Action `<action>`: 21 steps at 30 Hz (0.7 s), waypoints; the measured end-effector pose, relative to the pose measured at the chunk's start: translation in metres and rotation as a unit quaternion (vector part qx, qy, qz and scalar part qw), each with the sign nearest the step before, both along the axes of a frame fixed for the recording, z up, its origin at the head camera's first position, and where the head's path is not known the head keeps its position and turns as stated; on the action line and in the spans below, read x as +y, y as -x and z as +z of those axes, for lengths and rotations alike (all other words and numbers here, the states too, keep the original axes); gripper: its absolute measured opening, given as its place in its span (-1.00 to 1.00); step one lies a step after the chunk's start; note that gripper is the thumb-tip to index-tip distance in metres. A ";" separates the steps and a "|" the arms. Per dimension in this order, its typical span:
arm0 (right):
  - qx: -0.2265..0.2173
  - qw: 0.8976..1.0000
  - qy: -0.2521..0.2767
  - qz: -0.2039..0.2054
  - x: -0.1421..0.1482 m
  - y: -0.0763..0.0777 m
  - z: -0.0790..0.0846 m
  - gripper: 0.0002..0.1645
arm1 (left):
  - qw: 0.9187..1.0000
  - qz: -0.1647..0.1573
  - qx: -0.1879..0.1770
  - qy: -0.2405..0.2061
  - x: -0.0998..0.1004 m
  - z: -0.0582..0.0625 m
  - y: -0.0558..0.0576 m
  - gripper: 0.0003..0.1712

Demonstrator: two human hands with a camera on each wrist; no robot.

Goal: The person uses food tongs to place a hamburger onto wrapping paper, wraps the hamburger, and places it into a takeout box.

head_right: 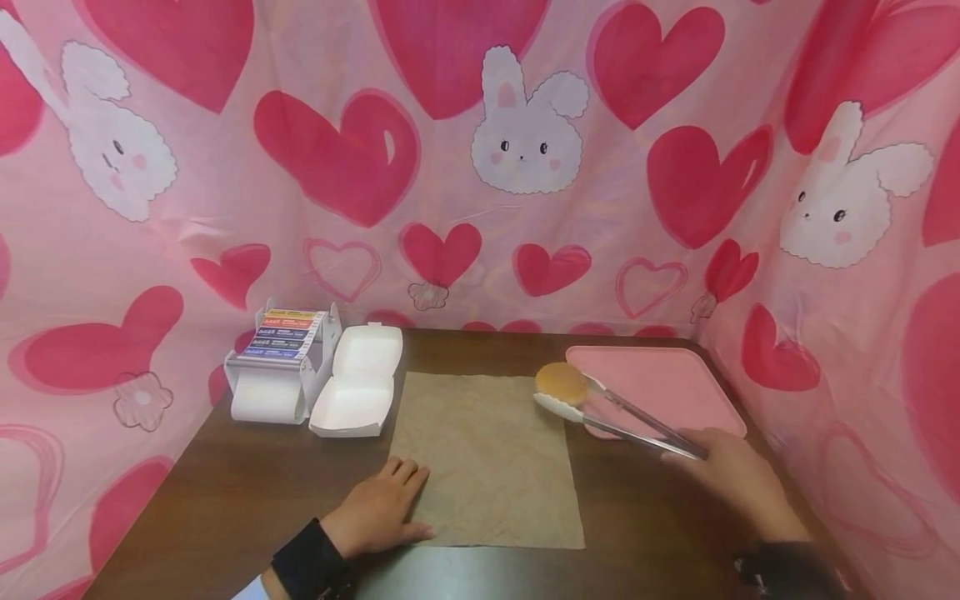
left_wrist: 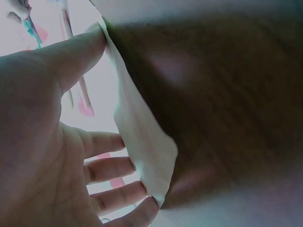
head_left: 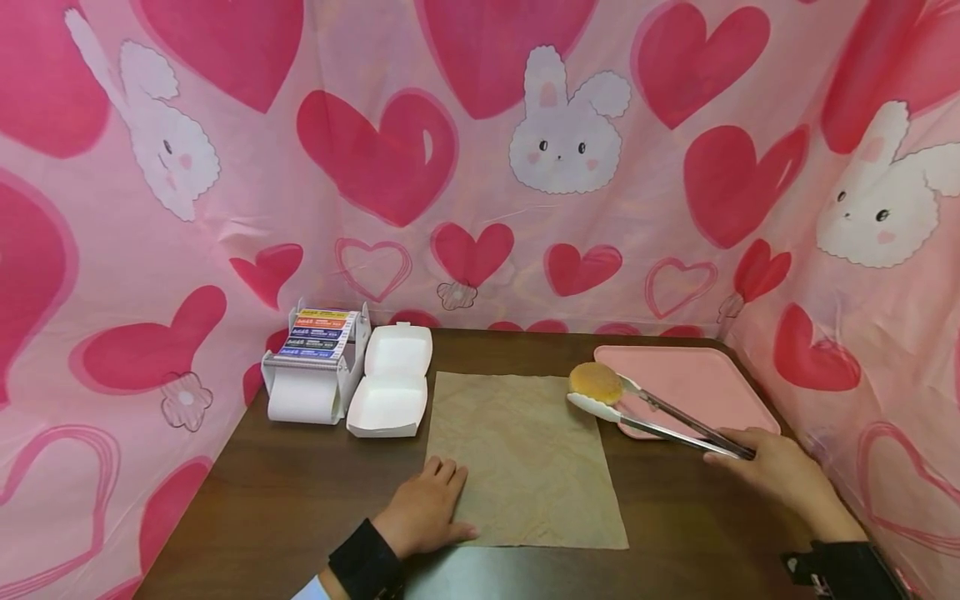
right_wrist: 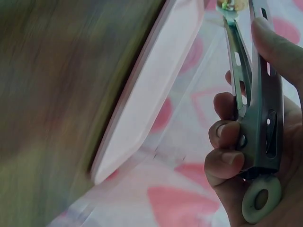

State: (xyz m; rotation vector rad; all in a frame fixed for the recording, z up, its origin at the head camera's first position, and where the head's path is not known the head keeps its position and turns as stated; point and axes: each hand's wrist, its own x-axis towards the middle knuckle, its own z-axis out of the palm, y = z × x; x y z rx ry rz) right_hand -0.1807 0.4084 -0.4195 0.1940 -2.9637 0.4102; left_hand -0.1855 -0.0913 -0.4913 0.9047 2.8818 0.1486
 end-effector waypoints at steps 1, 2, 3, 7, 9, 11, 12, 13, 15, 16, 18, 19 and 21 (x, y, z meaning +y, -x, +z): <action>-0.001 1.000 0.003 0.006 -0.006 0.000 0.000 -0.21 | 1.000 0.000 0.000 0.000 0.000 0.000 0.000 -0.04; -0.003 1.000 0.004 0.010 -0.013 0.000 0.000 -0.21 | 1.000 0.000 0.000 0.001 0.000 0.000 0.000 -0.04; -0.002 1.000 0.004 0.017 -0.019 0.000 0.000 -0.21 | 1.000 0.000 0.001 0.002 0.000 0.000 0.000 -0.04; 0.003 0.999 -0.001 0.047 -0.039 0.002 -0.003 -0.27 | 1.000 0.001 0.002 0.003 -0.001 -0.002 0.000 -0.04; 0.008 0.998 -0.007 0.060 -0.047 0.002 -0.004 -0.29 | 1.000 0.002 0.002 0.003 0.000 -0.003 0.000 -0.03; 0.006 0.998 -0.010 0.069 -0.054 0.002 -0.006 -0.32 | 1.000 0.003 0.001 0.005 0.000 -0.004 0.001 -0.03; 0.006 0.997 -0.012 0.071 -0.057 0.003 -0.006 -0.33 | 1.000 0.004 -0.001 0.006 0.000 -0.004 0.001 -0.03; 0.003 0.997 -0.013 0.074 -0.061 0.002 -0.006 -0.33 | 1.000 0.005 -0.001 0.006 0.000 -0.004 0.001 -0.03; -0.002 0.997 -0.013 0.078 -0.067 0.002 -0.005 -0.33 | 1.000 0.007 -0.003 0.009 0.000 -0.004 0.001 -0.02; -0.005 0.997 -0.013 0.081 -0.070 0.001 -0.005 -0.34 | 1.000 0.007 -0.004 0.009 0.000 -0.003 0.001 -0.02; -0.005 0.996 -0.014 0.086 -0.074 0.001 -0.005 -0.34 | 1.000 0.008 -0.006 0.010 0.000 -0.002 0.000 -0.03; -0.006 0.996 -0.014 0.087 -0.076 0.001 -0.004 -0.35 | 1.000 0.008 -0.006 0.010 0.000 -0.002 0.000 -0.03; -0.006 0.996 -0.016 0.092 -0.079 0.002 -0.005 -0.35 | 1.000 0.008 -0.008 0.010 0.000 -0.002 0.000 -0.03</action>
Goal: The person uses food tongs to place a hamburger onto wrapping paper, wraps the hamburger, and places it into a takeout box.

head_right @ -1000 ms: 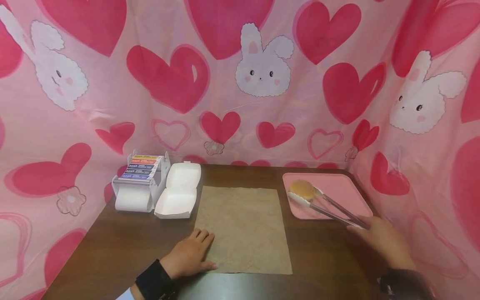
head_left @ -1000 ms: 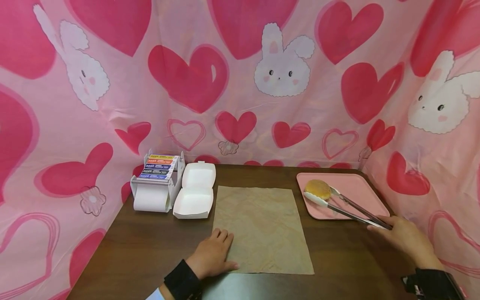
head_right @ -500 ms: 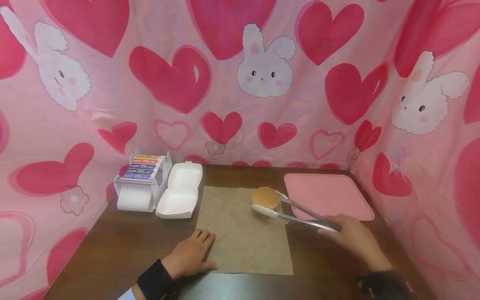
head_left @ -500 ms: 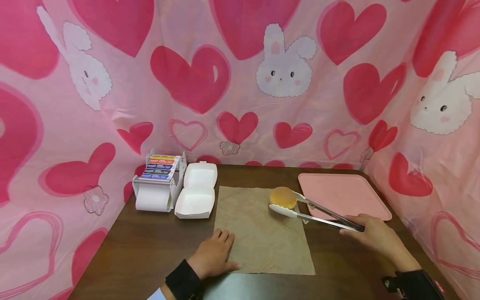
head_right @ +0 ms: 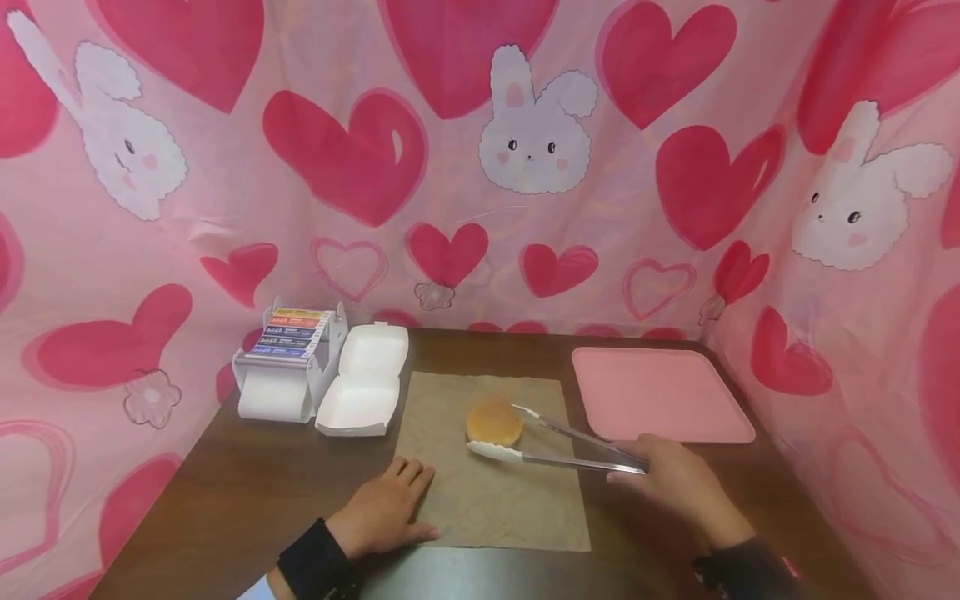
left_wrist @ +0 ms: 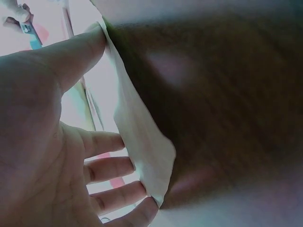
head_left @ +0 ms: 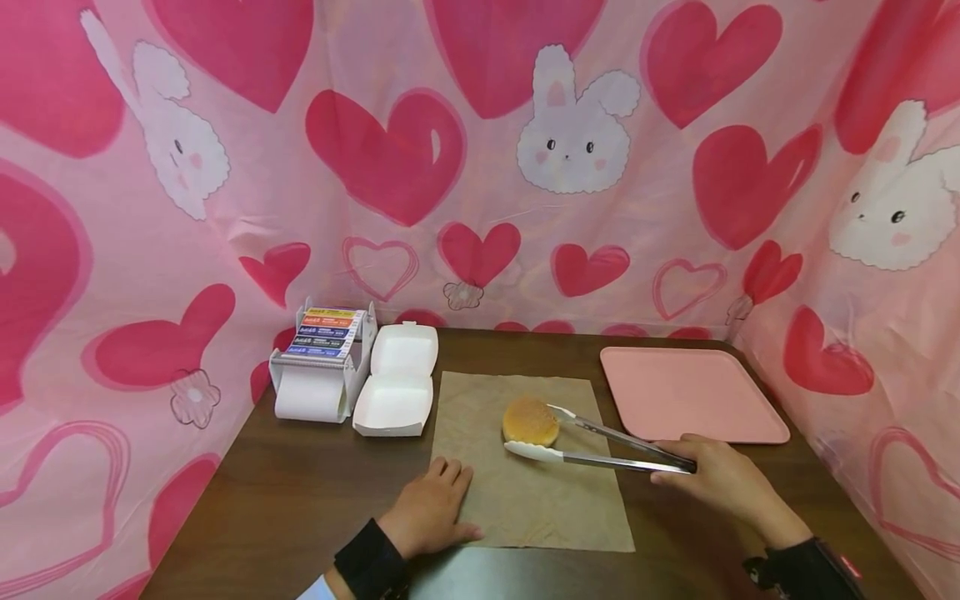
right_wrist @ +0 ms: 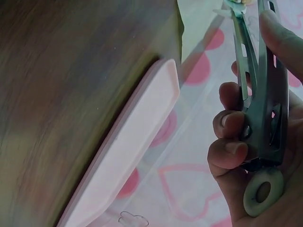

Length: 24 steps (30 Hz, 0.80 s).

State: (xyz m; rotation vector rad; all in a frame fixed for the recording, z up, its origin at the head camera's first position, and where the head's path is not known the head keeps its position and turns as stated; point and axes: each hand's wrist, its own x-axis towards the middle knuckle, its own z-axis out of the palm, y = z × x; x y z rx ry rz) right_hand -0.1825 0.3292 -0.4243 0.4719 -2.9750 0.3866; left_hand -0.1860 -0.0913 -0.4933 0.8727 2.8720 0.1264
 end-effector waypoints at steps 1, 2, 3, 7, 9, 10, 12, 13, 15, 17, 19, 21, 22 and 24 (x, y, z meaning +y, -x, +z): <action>-0.001 1.000 -0.001 0.003 -0.001 0.000 0.000 -0.35 | 1.000 0.000 0.000 0.000 0.000 0.000 0.000 -0.02; -0.002 1.000 -0.003 0.004 -0.002 0.001 -0.001 -0.34 | 1.000 0.000 0.001 0.000 0.000 0.000 0.000 -0.02; -0.005 1.000 -0.003 0.005 -0.003 0.001 -0.001 -0.34 | 1.000 0.001 0.002 0.000 0.000 0.000 0.000 -0.02; -0.016 1.000 -0.004 0.006 -0.006 0.003 -0.005 -0.32 | 1.000 0.001 0.008 -0.005 0.000 -0.001 0.000 -0.02; -0.019 1.000 -0.004 0.008 -0.007 0.003 -0.006 -0.31 | 1.000 0.000 0.009 -0.008 0.000 -0.001 0.000 -0.02; -0.020 1.000 -0.002 0.010 -0.007 0.003 -0.007 -0.28 | 1.000 -0.001 0.010 -0.009 0.000 -0.001 0.000 -0.02; -0.024 1.000 0.005 0.013 -0.007 0.003 -0.008 -0.23 | 1.000 -0.001 0.010 -0.010 0.000 -0.001 0.000 -0.02; -0.025 1.000 0.012 0.013 -0.007 0.002 -0.008 -0.20 | 1.000 -0.002 0.011 -0.010 0.000 -0.001 0.000 -0.02; -0.027 0.999 0.028 0.013 -0.008 0.002 -0.007 -0.17 | 1.000 -0.002 0.016 -0.011 0.000 -0.001 -0.001 -0.03; -0.023 0.999 0.040 0.009 -0.008 0.001 -0.004 -0.17 | 1.000 -0.002 0.022 -0.012 0.000 -0.001 -0.001 -0.03; -0.014 0.999 0.045 0.002 -0.008 0.001 -0.002 -0.19 | 1.000 -0.002 0.026 -0.013 0.000 -0.001 -0.001 -0.03; -0.005 0.999 0.044 -0.004 -0.005 0.001 -0.001 -0.20 | 1.000 -0.001 0.027 -0.014 0.000 -0.001 -0.002 -0.03; -0.003 0.999 0.044 -0.005 -0.004 0.001 0.000 -0.19 | 1.000 0.000 0.025 -0.013 0.000 -0.001 -0.002 -0.03; 0.001 0.999 0.047 -0.007 0.000 0.001 0.000 -0.19 | 1.000 0.001 0.018 -0.012 0.000 0.000 -0.002 -0.03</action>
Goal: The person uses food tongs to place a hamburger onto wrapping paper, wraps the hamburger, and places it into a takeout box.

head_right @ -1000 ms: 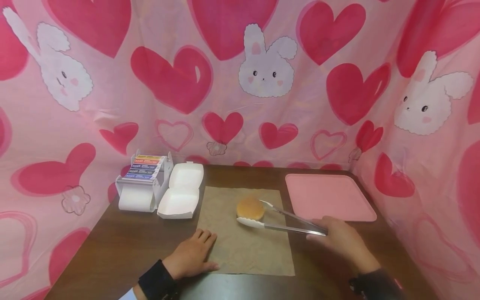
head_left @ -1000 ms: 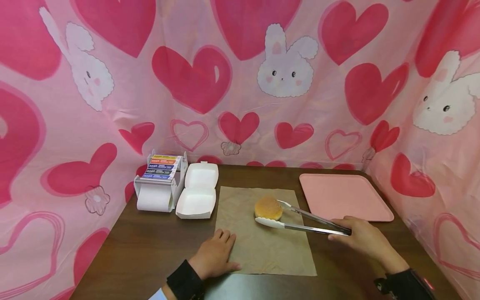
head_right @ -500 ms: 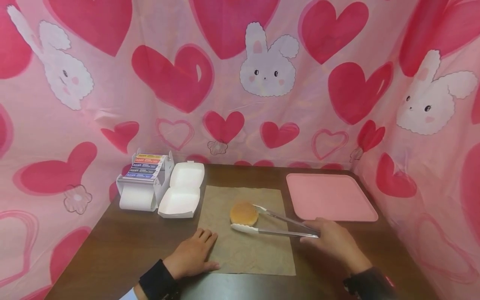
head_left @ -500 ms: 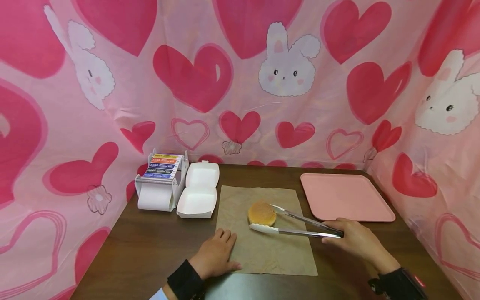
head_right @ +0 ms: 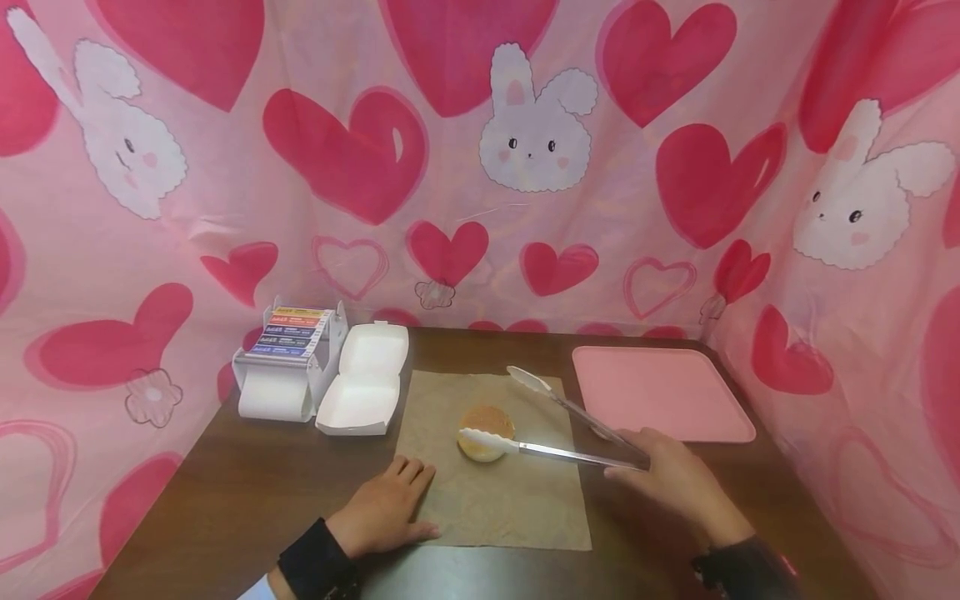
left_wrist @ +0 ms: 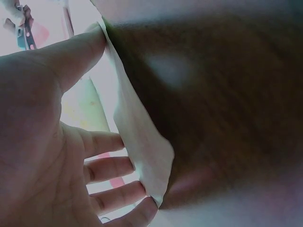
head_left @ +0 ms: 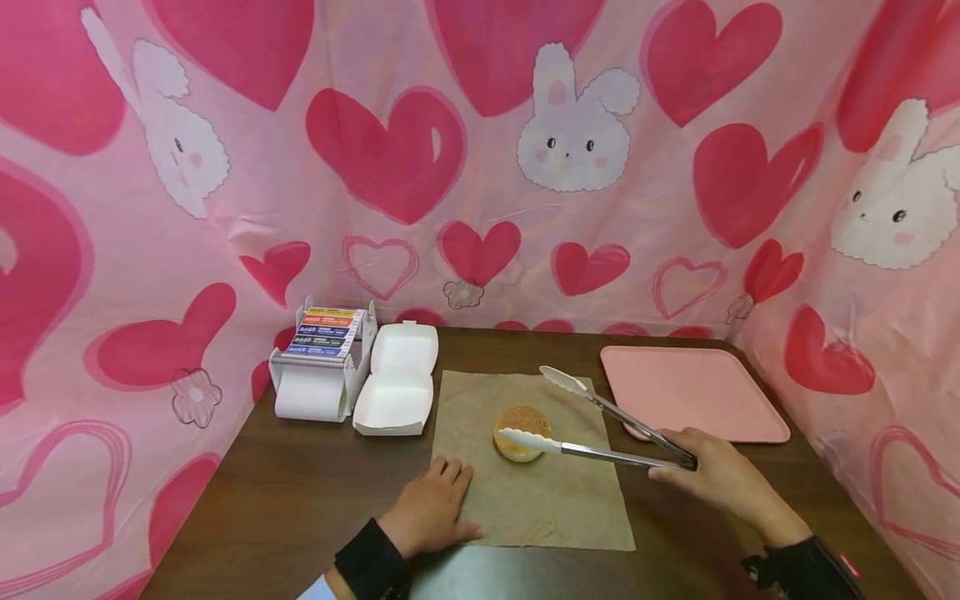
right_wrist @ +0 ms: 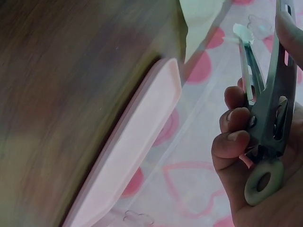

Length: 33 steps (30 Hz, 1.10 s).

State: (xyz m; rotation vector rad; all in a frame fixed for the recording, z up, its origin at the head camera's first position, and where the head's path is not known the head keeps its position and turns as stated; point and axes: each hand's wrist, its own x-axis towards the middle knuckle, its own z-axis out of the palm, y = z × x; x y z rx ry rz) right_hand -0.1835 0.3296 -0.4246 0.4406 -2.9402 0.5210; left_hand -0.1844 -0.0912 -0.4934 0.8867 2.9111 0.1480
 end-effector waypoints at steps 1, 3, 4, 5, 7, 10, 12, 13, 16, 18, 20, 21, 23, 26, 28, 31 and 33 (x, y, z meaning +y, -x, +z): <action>0.003 1.000 0.002 -0.002 0.003 0.000 0.000 -0.18 | 1.000 0.001 -0.004 0.001 0.000 0.000 0.000 -0.03; 0.006 1.000 0.003 -0.012 0.009 0.000 -0.001 -0.17 | 1.000 0.001 -0.009 0.002 0.000 0.001 0.000 -0.03; 0.008 1.000 0.004 -0.016 0.012 0.001 -0.002 -0.16 | 1.000 0.001 -0.011 0.002 0.000 0.001 0.000 -0.03; 0.008 1.000 0.005 -0.022 0.016 0.001 -0.003 -0.15 | 1.000 0.001 -0.011 0.003 0.000 0.002 0.000 -0.03; 0.005 0.999 0.003 -0.039 0.026 0.003 -0.004 -0.14 | 1.000 0.001 -0.012 0.003 -0.001 0.002 0.000 -0.03; -0.009 0.998 0.004 -0.070 0.043 0.006 -0.006 -0.14 | 1.000 0.001 -0.014 0.004 -0.001 0.003 -0.001 -0.03; -0.020 0.995 0.003 -0.097 0.055 0.007 -0.007 -0.16 | 1.000 0.002 -0.015 0.004 -0.001 0.003 -0.001 -0.03; -0.026 0.994 0.007 -0.110 0.061 0.008 -0.008 -0.18 | 1.000 0.003 -0.014 0.003 -0.001 0.002 -0.001 -0.03; -0.042 0.987 0.014 -0.153 0.080 0.011 -0.011 -0.26 | 1.000 0.002 -0.013 0.001 -0.001 0.002 0.000 -0.03; -0.048 0.983 0.017 -0.176 0.092 0.012 -0.014 -0.29 | 1.000 0.001 -0.011 0.000 -0.001 0.001 0.000 -0.03; -0.050 0.979 0.015 -0.195 0.103 0.014 -0.018 -0.30 | 1.000 0.000 -0.009 -0.001 0.000 0.001 -0.001 -0.03; -0.049 0.978 0.011 -0.202 0.108 0.014 -0.019 -0.30 | 1.000 -0.001 -0.009 -0.001 0.000 0.001 -0.001 -0.03; -0.050 0.977 0.008 -0.208 0.117 0.016 -0.024 -0.28 | 1.000 0.000 -0.007 0.002 0.000 0.001 -0.001 -0.03; -0.059 0.974 0.003 -0.219 0.129 0.019 -0.031 -0.20 | 1.000 0.001 -0.006 0.003 0.000 0.001 -0.001 -0.04; -0.071 0.972 0.007 -0.223 0.136 0.021 -0.035 -0.19 | 1.000 0.002 -0.006 0.003 0.000 0.000 0.000 -0.04; -0.073 0.970 0.012 -0.231 0.144 0.020 -0.041 -0.21 | 1.000 0.000 -0.007 0.002 0.000 0.000 -0.001 -0.03; -0.075 0.969 0.017 -0.235 0.148 0.020 -0.044 -0.21 | 1.000 -0.001 -0.008 0.002 0.000 -0.001 0.000 -0.03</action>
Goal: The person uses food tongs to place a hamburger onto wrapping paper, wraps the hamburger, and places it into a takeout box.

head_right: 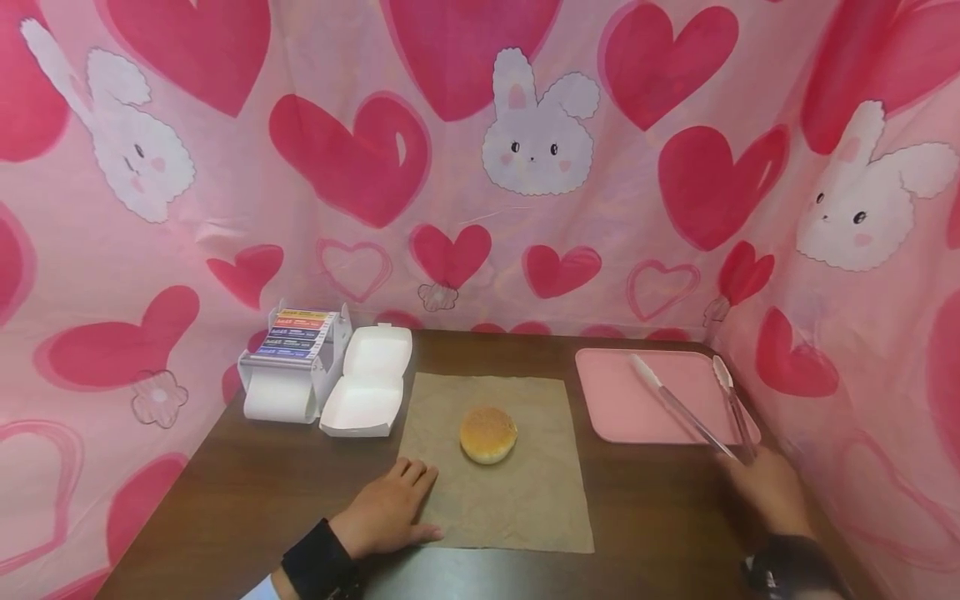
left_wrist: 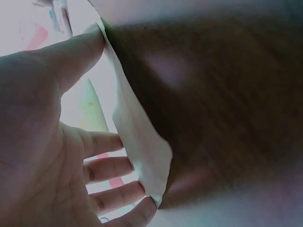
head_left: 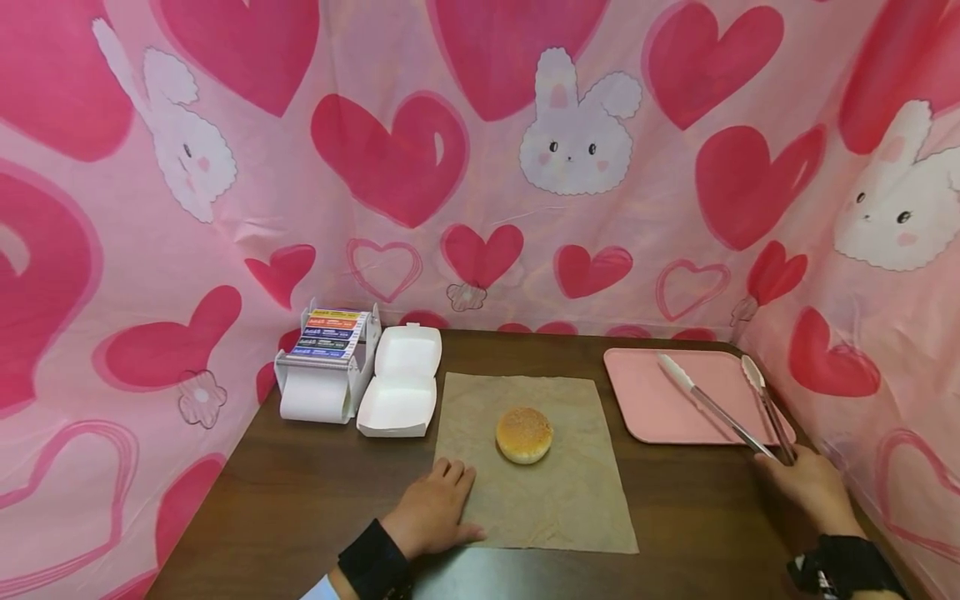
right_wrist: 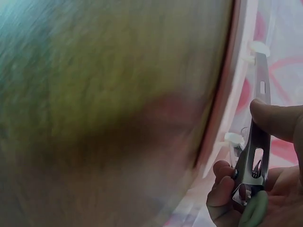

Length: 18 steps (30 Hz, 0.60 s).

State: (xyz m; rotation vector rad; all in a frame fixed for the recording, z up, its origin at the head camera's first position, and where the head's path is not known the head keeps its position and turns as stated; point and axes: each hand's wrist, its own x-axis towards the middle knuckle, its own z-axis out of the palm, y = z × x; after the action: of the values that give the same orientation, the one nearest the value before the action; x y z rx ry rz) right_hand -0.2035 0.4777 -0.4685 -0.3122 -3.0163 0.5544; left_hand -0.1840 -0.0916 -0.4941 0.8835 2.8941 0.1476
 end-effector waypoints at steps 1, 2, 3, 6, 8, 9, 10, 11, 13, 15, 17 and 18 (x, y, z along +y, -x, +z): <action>0.001 1.000 0.000 -0.001 0.002 0.000 -0.001 -0.21 | 1.000 0.000 -0.001 0.000 0.000 0.000 0.000 -0.03; -0.001 1.000 0.001 -0.004 0.003 -0.001 -0.003 -0.20 | 1.000 0.000 -0.002 0.000 0.000 0.000 0.000 -0.03; -0.003 1.000 0.002 -0.007 0.004 -0.001 -0.004 -0.19 | 1.000 0.000 -0.004 0.001 0.001 0.000 0.000 -0.03; -0.011 1.000 0.003 -0.011 0.007 0.000 -0.006 -0.17 | 1.000 0.001 -0.004 0.004 0.001 0.000 0.000 -0.03; -0.018 1.000 0.003 -0.015 0.009 0.002 -0.009 -0.17 | 1.000 0.003 -0.008 0.006 0.001 0.001 0.000 -0.02; -0.021 1.000 0.004 -0.016 0.010 0.003 -0.010 -0.18 | 1.000 0.004 -0.009 0.007 0.001 0.002 0.001 -0.02; -0.023 1.000 0.005 -0.016 0.010 0.003 -0.011 -0.18 | 1.000 0.004 -0.010 0.008 0.001 0.002 0.000 -0.02; -0.026 1.000 0.006 -0.016 0.011 0.003 -0.012 -0.19 | 1.000 0.005 -0.011 0.008 0.001 0.002 0.001 -0.02; -0.038 0.999 0.011 -0.017 0.013 0.004 -0.013 -0.16 | 1.000 0.006 -0.014 0.009 0.001 0.002 0.001 -0.03; -0.053 0.998 0.014 -0.016 0.013 0.004 -0.013 -0.12 | 1.000 0.006 -0.014 0.009 0.001 0.002 0.001 -0.03; -0.071 0.997 0.014 -0.013 0.014 0.004 -0.014 -0.08 | 1.000 0.006 -0.014 0.010 0.001 0.002 0.001 -0.03; -0.079 0.997 0.014 -0.012 0.014 0.004 -0.015 -0.06 | 1.000 0.006 -0.014 0.010 0.001 0.002 0.001 -0.03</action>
State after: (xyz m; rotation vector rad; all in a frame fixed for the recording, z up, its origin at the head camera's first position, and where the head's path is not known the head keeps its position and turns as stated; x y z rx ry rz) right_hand -0.2077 0.4920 -0.4831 -0.4106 -3.1534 0.5988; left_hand -0.1845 -0.0903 -0.4924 0.8527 2.8701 0.1322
